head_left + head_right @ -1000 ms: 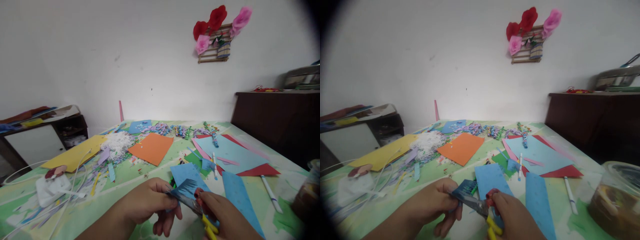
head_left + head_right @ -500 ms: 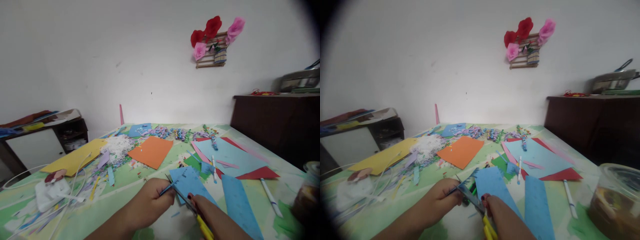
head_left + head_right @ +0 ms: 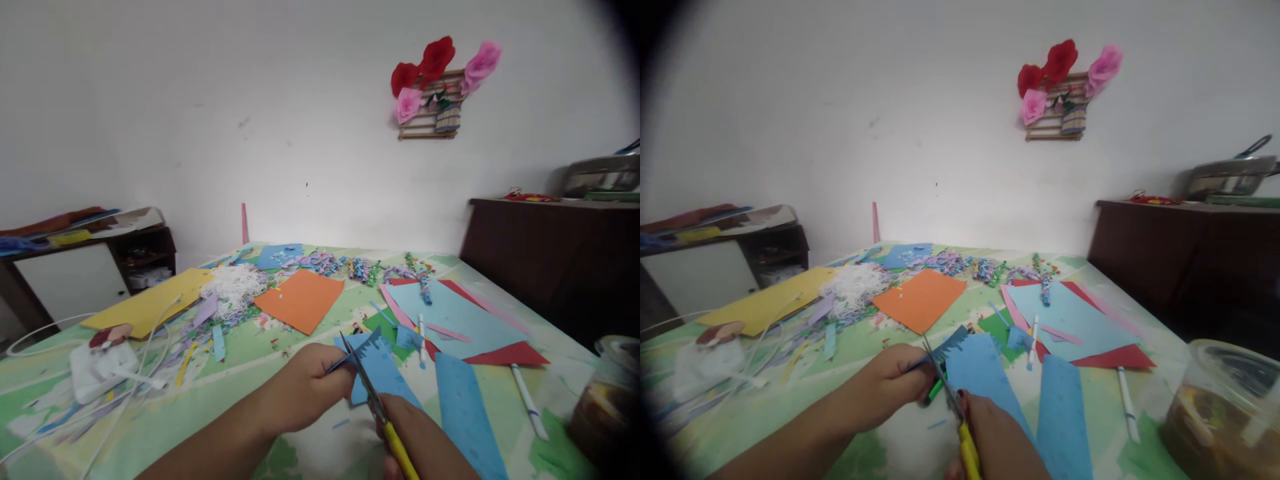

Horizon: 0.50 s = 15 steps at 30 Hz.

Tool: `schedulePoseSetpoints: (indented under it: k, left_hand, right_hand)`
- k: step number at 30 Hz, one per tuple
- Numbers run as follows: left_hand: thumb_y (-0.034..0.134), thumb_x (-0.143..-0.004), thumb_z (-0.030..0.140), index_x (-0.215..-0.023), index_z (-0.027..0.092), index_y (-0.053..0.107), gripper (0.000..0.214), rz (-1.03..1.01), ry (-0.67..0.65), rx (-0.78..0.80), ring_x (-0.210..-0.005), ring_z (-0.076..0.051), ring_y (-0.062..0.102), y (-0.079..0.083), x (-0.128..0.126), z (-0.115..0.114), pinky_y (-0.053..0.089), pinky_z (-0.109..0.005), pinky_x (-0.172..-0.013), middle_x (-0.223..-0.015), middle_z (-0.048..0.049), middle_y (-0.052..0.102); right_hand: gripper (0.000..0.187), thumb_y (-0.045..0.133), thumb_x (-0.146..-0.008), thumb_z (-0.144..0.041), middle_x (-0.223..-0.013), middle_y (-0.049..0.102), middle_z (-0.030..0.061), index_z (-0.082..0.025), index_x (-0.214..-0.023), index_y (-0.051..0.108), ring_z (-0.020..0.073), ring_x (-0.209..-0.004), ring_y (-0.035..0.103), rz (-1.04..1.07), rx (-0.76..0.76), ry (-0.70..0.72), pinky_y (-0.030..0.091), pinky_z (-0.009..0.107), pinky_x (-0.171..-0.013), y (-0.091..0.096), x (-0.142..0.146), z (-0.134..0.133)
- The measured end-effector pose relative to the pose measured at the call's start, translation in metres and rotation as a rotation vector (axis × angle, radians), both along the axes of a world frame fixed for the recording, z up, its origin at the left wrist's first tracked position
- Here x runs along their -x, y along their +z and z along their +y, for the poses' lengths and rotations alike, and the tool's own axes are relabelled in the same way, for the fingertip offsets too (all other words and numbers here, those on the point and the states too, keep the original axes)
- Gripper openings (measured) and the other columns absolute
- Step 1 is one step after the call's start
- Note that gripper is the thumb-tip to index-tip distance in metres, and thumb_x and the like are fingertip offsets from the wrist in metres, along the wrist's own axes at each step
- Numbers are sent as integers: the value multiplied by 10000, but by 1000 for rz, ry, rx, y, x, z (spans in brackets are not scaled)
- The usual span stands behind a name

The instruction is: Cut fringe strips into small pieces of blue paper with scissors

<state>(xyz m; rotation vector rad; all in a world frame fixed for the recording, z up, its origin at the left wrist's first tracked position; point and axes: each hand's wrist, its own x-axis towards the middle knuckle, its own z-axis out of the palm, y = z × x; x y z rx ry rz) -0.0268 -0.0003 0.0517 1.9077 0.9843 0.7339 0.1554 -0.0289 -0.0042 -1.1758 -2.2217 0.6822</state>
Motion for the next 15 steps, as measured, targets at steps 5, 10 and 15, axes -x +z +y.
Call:
schedulePoseSetpoints:
  k: [5,10,15]
  left_hand:
    - [401,-714,238,-485,153,437,247,-2,14,198,-403,-60,341,4,-3,9,264,-180,-404,-426,58,377]
    - [490,-603,227,-431,148,446,194,-270,-128,524,-278,-31,231,11,-12,18,128,-176,-311,-299,76,320]
    - [496,-531,309,-407,164,412,208,-299,-253,633,-243,-22,160,15,-24,26,107,-164,-293,-259,98,237]
  right_hand:
    - [312,459,-682,-274,-853,598,74,-195,-982,493,226,-738,556,63,-90,-16,429,314,-664,-15,-3,9]
    - [368,377,-726,-522,-680,536,31,-194,-866,470,186,-577,503,122,-173,20,404,284,-528,-35,-4,24]
    - [498,275,-744,-650,-650,494,7,-204,-872,455,177,-573,485,185,-247,4,399,281,-527,-36,-4,29]
